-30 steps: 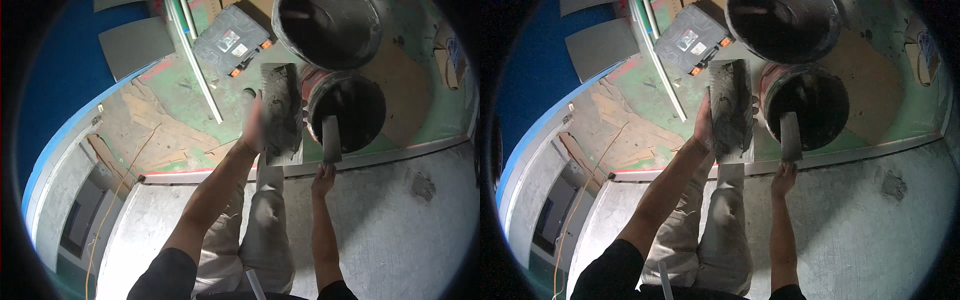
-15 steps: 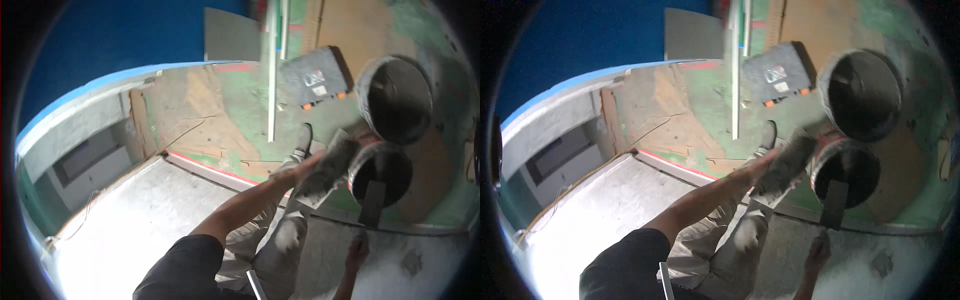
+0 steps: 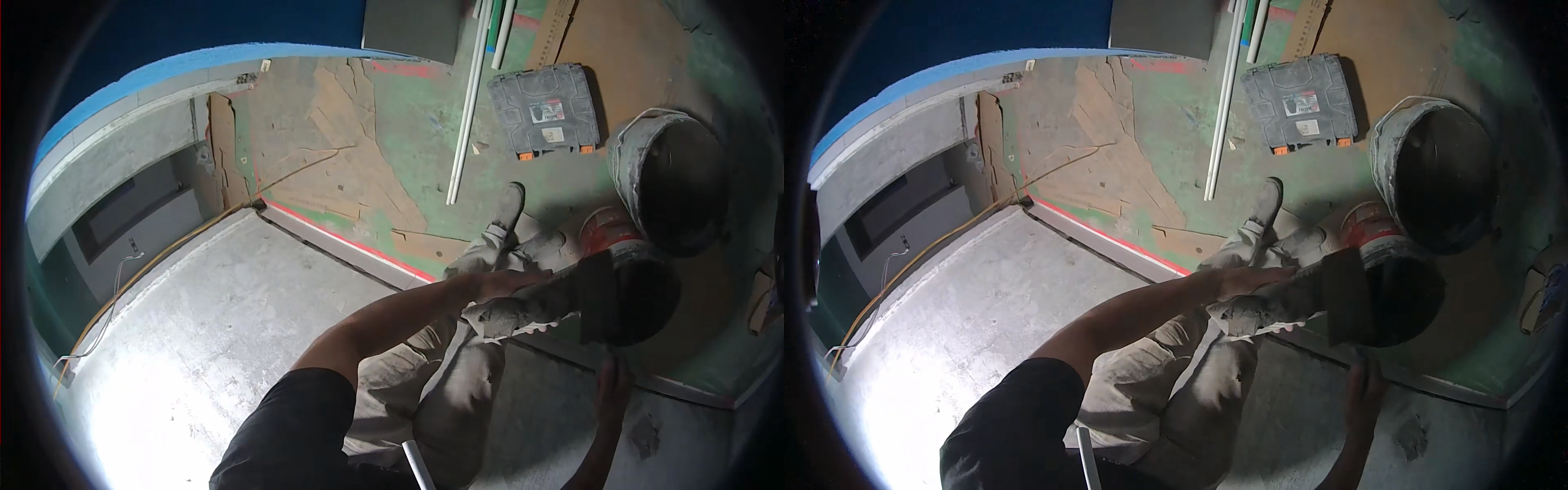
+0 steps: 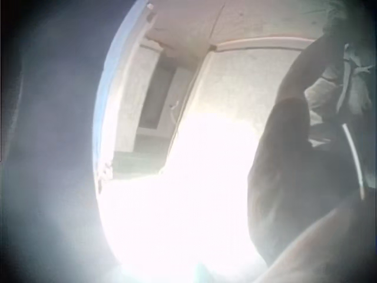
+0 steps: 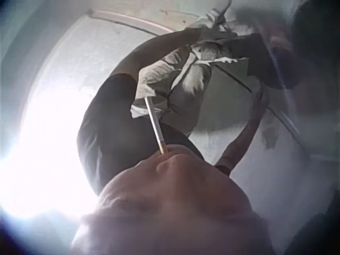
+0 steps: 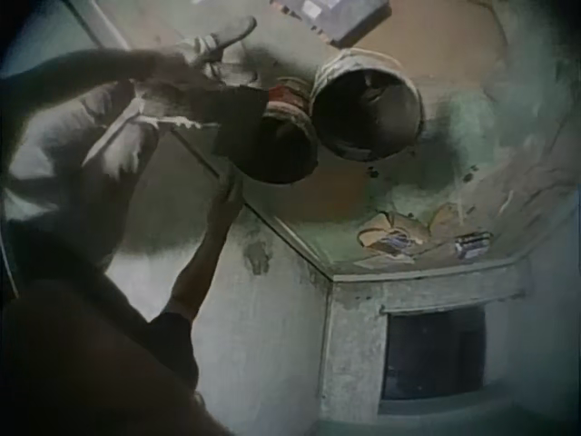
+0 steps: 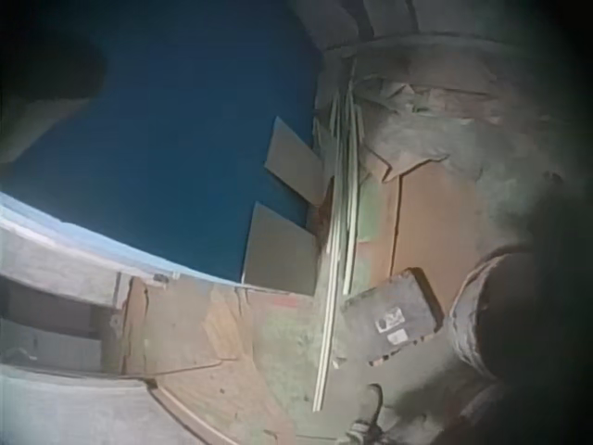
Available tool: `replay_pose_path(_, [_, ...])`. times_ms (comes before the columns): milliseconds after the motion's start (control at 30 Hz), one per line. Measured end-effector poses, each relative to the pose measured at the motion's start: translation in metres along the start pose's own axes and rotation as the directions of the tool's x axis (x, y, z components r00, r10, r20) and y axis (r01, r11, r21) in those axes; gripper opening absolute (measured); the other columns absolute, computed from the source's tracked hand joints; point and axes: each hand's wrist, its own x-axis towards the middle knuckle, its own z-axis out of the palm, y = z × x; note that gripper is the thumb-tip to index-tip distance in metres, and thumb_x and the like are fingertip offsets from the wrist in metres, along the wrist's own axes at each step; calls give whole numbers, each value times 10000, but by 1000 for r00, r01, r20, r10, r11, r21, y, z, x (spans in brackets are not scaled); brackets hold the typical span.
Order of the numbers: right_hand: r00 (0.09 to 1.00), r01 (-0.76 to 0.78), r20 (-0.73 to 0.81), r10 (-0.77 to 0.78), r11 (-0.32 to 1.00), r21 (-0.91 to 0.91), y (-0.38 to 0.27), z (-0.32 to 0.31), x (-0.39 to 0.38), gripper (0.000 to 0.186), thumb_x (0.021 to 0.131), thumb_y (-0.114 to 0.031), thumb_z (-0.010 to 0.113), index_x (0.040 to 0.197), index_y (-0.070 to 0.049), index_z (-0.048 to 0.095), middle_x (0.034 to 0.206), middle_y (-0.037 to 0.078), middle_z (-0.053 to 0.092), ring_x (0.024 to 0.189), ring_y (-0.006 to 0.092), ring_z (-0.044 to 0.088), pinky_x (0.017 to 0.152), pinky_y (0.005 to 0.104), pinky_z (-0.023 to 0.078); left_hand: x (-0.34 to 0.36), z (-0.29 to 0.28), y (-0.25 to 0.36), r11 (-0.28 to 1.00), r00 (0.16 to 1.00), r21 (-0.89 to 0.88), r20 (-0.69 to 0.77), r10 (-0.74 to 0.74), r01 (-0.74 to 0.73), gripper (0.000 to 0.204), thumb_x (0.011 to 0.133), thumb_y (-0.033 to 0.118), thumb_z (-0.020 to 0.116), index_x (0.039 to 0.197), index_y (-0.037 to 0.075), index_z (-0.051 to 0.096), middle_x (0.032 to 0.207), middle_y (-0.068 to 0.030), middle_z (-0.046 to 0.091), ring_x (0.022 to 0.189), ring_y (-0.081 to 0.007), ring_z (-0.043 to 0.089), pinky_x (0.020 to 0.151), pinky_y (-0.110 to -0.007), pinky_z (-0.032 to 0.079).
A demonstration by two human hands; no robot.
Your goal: Applying plaster or mortar to the base and corners of interior walls using a trowel and bucket.
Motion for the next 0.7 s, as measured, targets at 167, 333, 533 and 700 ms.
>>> replay_pose_path(167, [930, 19, -368, 1, 999, 51, -3, 11, 14, 493, 1130, -386, 504, 1375, 11, 666, 831, 74, 650, 668, 147, 544, 624, 344, 459, 21, -26, -29, 996, 985, -4, 149, 88, -89, 683, 1137, 570, 463, 1499, -4, 535, 1334, -193, 717, 1109, -279, 753, 977, -436, 625])
replay_pose_path(333, [886, -268, -172, 431, 779, 567, -13, 36, -6, 497, 1137, -466, 496, 1323, -44, 681, 762, -11, 570, 580, 84, 500, 520, 294, 419, -3, -24, 0, 990, 980, -27, 141, 144, -141, 767, 1121, 640, 425, 1556, 11, 476, 1334, -246, 686, 1138, -343, 740, 991, -502, 620])
replay_pose_path(533, [777, -305, -138, 614, 560, 771, 61, 136, -24, 447, 1122, -519, 539, 1201, -91, 643, 718, -50, 493, 523, 68, 470, 440, 271, 389, 40, -20, -8, 874, 974, -486, 188, 127, -20, 818, 1118, 670, 359, 1628, 31, 408, 1470, -284, 616, 1274, -400, 682, 1071, -564, 569])
replay_pose_path(700, [744, -388, 15, 668, 414, 823, 67, 194, -75, 473, 1121, -573, 514, 1080, -111, 607, 644, -47, 461, 474, 75, 456, 404, 280, 384, 48, 10, 8, 926, 968, -360, 170, 183, -112, 830, 1112, 688, 326, 1640, 52, 401, 1502, -284, 593, 1311, -400, 660, 1053, -555, 579])
